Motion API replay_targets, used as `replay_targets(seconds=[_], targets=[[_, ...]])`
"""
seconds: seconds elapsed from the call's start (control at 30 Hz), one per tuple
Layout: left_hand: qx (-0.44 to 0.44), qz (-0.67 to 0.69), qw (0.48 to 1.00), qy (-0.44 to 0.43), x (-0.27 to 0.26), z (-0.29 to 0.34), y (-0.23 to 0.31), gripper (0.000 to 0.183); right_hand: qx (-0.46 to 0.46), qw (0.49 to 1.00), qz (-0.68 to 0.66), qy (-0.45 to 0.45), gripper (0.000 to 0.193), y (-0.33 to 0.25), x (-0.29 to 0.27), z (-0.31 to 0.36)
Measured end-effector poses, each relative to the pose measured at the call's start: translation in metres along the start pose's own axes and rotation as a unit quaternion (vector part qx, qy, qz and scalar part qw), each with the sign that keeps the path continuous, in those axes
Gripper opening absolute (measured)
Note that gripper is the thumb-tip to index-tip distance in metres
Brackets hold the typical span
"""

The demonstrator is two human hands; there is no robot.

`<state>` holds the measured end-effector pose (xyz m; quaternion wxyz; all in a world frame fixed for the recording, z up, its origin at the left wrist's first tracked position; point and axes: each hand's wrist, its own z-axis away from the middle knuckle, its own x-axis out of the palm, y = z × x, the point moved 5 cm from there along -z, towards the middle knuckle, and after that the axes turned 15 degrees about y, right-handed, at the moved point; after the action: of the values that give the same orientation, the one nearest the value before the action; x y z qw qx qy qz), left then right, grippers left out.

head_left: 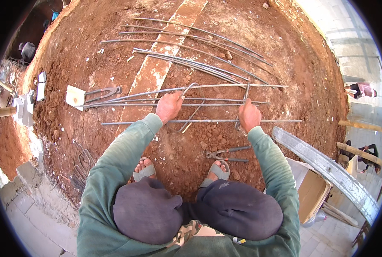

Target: The person arranges metal rods on the ground and uses pliers to twist wire ties around intersections, forming a rebar grid. They repeatedly pick up rods, position them, and secure joints with wire.

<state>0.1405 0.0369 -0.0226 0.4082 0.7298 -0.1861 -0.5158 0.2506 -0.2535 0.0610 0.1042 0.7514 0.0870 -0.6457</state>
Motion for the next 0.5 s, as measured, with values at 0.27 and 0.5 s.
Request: replay_targets(seconds=[0.27,0.5], targets=[[-0.068,0.082,0.994,-0.026,0.016,-0.008,0.018,0.035,0.006,1.000,-0.012,0.004,0.024,-0.001,0.000,0.001],[-0.119,0.193,0.974,0.005,0.029,0.002,0.012,0.037,-0.001,1.000,-0.024,0.016,0.024,-0.001,0.000,0.002]])
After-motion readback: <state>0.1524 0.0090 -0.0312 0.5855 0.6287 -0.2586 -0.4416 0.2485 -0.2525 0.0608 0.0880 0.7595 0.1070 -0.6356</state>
